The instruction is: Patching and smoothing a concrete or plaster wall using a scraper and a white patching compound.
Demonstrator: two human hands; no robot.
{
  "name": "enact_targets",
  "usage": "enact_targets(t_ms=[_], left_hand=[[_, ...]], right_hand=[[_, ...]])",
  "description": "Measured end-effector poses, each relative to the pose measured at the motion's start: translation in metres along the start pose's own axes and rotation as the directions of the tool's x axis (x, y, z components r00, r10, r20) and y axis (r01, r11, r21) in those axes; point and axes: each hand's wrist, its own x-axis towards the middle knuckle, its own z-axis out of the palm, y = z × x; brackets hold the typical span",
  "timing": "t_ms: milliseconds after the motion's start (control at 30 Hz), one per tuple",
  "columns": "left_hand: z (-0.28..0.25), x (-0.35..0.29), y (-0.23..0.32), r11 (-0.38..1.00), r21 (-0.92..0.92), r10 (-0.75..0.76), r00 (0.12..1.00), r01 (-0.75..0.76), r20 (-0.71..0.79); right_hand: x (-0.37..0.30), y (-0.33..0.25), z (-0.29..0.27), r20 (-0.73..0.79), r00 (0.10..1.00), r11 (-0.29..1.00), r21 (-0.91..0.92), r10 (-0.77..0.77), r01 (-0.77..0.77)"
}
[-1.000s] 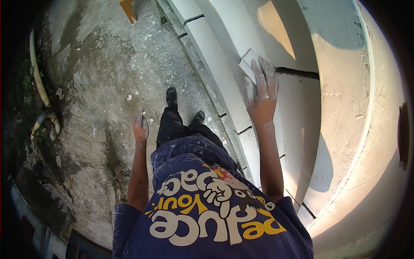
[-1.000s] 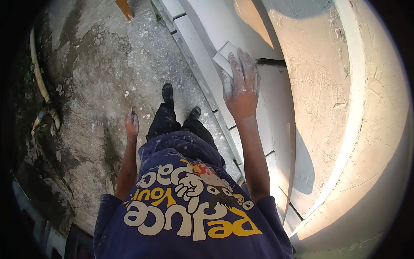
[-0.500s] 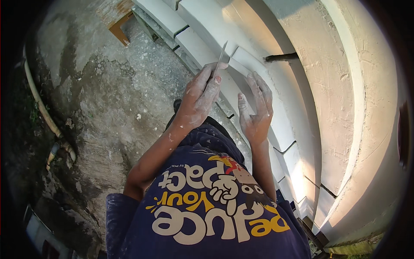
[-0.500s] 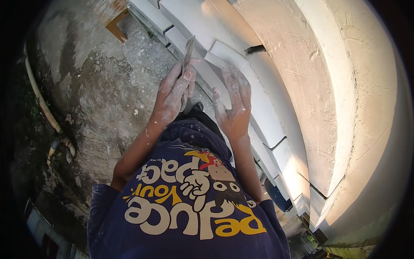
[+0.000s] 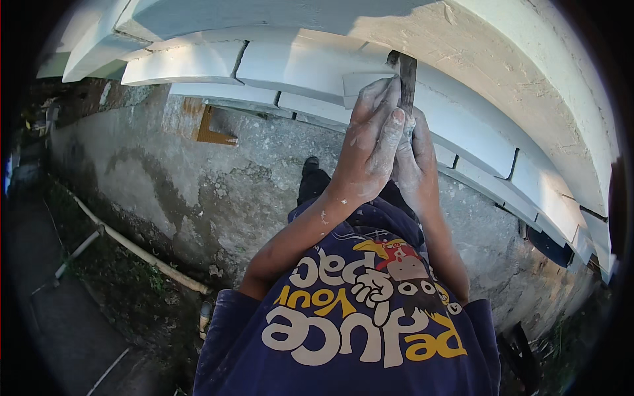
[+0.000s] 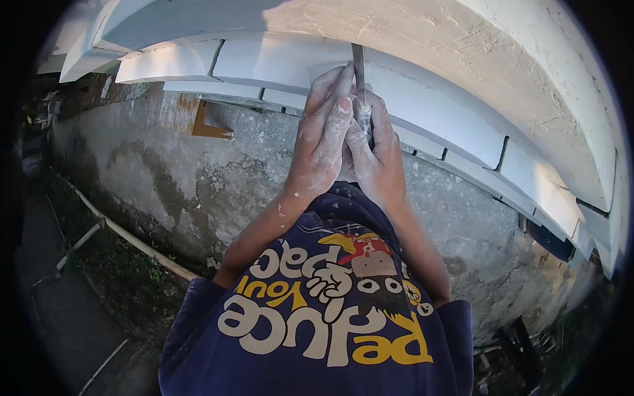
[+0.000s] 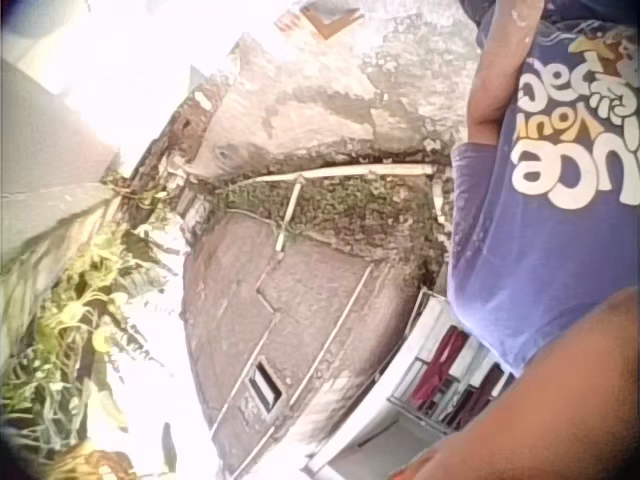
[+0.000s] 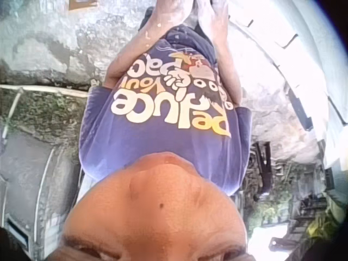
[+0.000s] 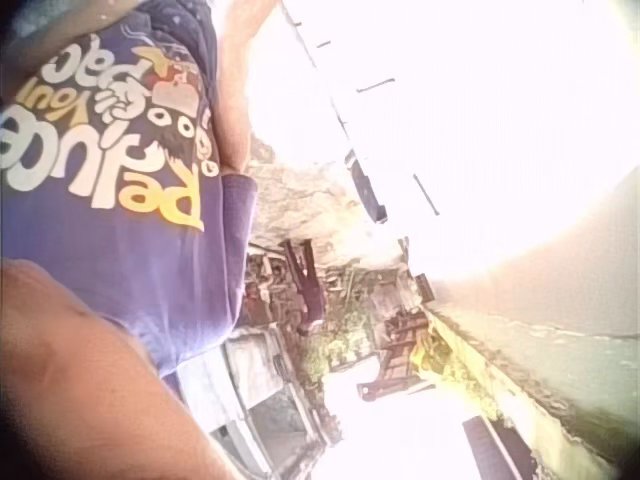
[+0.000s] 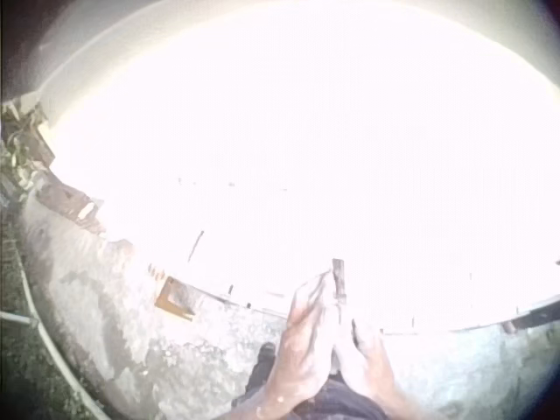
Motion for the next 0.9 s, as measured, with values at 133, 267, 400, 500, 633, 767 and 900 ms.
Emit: enact_targets(t_ms=[133,267,400,500,633,767,900], left_hand=[[-0.058,0.030,-0.037,0.791,0.417,0.252,0.860,-0.448,0.444],[-0.073,0.053,-0.058,0.638,0.428,0.202,0.676,-0.640,0.709],[-0.083,0.073,-0.065,0.586,0.394,0.155,0.575,-0.708,0.803],[-0.106,0.102,-0.082,0.568,0.404,0.103,0.549,-0.717,0.829],[-0.136,0.125,-0.075,0.577,0.322,0.146,0.482,-0.751,0.864],[-0.159,0.124,-0.092,0.570,0.305,0.240,0.509,-0.763,0.826],[-0.174,0.113,-0.113,0.651,0.344,0.262,0.625,-0.677,0.735]], right_hand=[[-0.012,0.017,0.035,-0.243,0.964,0.992,0.093,0.110,-0.090],[-0.021,0.036,0.064,-0.478,0.876,0.995,0.103,0.066,-0.019],[-0.031,0.031,0.081,-0.616,0.787,0.999,0.046,0.047,-0.024],[-0.017,0.029,0.091,-0.662,0.749,0.999,-0.035,-0.036,0.018],[-0.005,0.038,0.106,-0.708,0.681,0.982,-0.134,-0.187,0.130],[0.017,0.025,0.120,-0.669,0.719,0.979,-0.071,-0.189,0.191],[0.043,0.018,0.129,-0.721,0.632,0.944,-0.097,-0.286,0.316]])
